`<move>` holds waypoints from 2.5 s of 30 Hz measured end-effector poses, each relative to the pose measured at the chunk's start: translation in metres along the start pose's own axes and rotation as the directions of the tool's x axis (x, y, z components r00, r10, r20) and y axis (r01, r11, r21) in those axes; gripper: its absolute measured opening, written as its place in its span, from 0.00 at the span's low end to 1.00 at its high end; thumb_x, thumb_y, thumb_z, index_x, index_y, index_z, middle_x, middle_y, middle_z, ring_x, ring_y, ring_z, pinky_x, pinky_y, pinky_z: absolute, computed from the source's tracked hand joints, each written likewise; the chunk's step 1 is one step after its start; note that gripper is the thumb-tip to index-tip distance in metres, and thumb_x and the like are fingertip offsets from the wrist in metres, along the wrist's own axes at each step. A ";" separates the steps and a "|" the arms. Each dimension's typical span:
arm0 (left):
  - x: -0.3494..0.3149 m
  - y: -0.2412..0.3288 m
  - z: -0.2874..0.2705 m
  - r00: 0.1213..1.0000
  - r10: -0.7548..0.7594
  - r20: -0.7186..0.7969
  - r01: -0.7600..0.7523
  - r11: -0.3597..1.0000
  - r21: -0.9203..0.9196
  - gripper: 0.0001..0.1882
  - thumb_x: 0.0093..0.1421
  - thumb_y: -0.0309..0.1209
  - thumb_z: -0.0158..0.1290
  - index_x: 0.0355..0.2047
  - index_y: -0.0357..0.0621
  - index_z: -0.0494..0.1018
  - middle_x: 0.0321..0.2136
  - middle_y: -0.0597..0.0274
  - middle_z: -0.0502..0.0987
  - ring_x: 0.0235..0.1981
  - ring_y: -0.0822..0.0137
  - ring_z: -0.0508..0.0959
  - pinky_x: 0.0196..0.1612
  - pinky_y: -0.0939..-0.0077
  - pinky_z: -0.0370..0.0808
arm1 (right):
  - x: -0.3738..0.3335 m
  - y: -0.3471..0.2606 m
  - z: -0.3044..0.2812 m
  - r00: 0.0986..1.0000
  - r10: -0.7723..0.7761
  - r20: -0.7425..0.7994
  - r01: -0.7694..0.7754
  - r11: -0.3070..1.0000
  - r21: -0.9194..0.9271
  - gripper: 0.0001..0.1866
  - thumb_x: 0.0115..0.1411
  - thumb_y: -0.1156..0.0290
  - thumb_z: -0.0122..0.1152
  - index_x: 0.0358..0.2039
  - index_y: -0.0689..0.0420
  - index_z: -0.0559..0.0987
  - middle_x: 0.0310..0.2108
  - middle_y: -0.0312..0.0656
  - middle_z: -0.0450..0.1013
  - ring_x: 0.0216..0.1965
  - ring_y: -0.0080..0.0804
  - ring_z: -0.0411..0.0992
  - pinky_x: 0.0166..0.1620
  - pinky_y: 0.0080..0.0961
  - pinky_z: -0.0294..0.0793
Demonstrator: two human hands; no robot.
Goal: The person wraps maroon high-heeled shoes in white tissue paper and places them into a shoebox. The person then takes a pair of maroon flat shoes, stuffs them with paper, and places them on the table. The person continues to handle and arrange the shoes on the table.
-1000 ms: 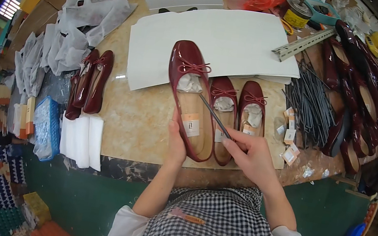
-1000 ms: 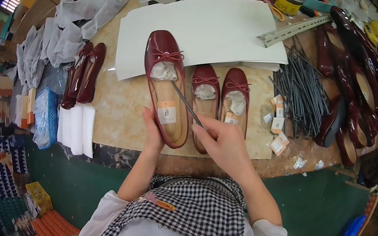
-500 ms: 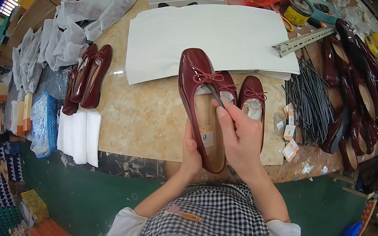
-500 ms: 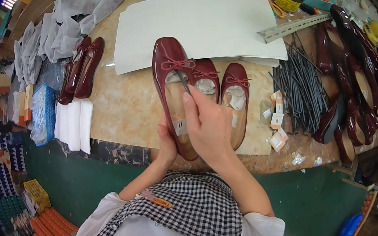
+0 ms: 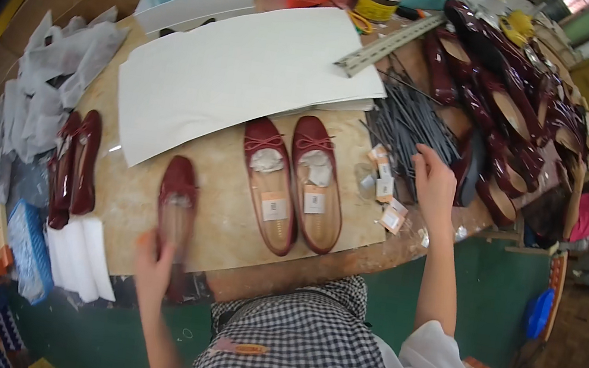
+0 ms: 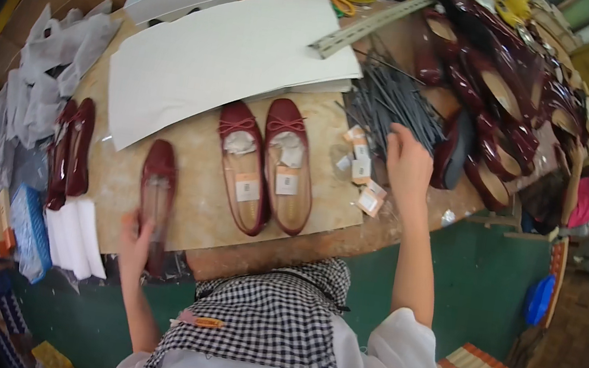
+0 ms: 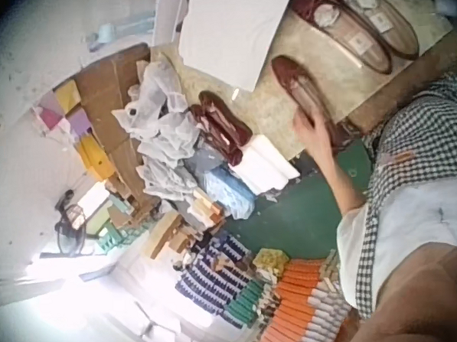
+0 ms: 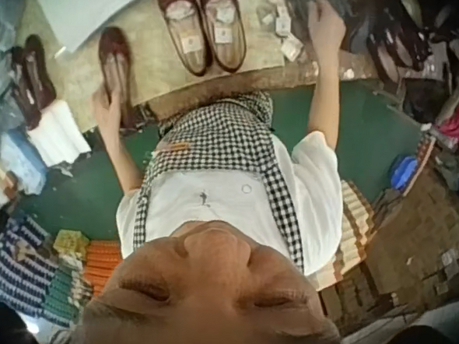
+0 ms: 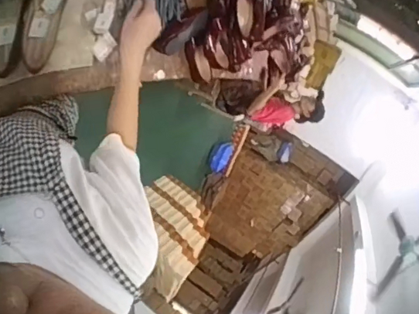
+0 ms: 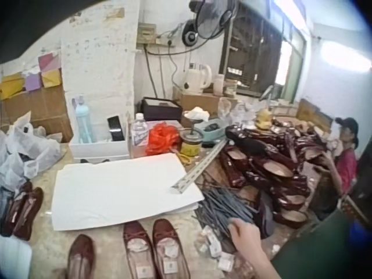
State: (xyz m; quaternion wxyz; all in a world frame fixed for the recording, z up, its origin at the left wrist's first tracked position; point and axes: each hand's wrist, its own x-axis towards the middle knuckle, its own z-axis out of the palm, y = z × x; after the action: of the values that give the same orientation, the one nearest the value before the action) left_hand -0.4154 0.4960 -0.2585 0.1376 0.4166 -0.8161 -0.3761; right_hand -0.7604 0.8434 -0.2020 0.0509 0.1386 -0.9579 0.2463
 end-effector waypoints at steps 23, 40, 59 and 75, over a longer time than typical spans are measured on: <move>0.005 0.102 0.112 0.809 0.146 0.569 0.519 0.279 -0.808 0.38 0.62 0.57 0.35 0.55 0.33 0.61 0.46 0.46 0.72 0.42 0.55 0.77 0.43 0.61 0.77 | -0.055 -0.071 -0.031 0.956 0.016 0.291 -0.111 0.943 0.314 0.20 0.57 0.72 0.55 0.51 0.57 0.72 0.15 0.39 0.69 0.18 0.29 0.70 0.24 0.27 0.67; 0.010 0.098 0.113 0.966 0.206 0.153 0.013 0.559 -0.829 0.36 0.64 0.58 0.30 0.59 0.40 0.55 0.49 0.55 0.70 0.48 0.64 0.72 0.51 0.69 0.70 | -0.083 -0.155 0.017 0.703 -0.405 0.585 -0.202 0.675 0.710 0.20 0.64 0.76 0.46 0.56 0.61 0.68 0.13 0.27 0.61 0.12 0.13 0.56 0.17 0.13 0.54; -0.014 0.056 0.082 0.909 -0.105 0.404 0.377 0.622 -0.686 0.29 0.62 0.39 0.48 0.59 0.37 0.57 0.46 0.58 0.72 0.47 0.64 0.73 0.51 0.71 0.69 | -0.082 -0.117 0.045 0.832 -0.503 0.232 0.208 0.672 0.711 0.16 0.60 0.66 0.53 0.46 0.61 0.74 0.21 0.52 0.73 0.22 0.48 0.74 0.27 0.39 0.72; -0.013 0.126 0.159 0.737 0.096 0.669 0.638 0.227 -0.736 0.31 0.61 0.44 0.42 0.59 0.38 0.58 0.48 0.49 0.72 0.44 0.54 0.76 0.43 0.64 0.77 | -0.004 0.046 -0.020 0.990 0.062 0.129 -0.040 0.985 -0.166 0.08 0.50 0.66 0.60 0.30 0.56 0.76 0.18 0.46 0.73 0.24 0.47 0.74 0.29 0.40 0.72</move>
State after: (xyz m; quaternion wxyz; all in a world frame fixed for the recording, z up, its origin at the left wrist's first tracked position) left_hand -0.5656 0.6320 -0.2741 0.0221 0.2555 -0.3282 -0.9091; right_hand -0.7692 0.8931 -0.2064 -0.0083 0.1255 -0.9793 0.1583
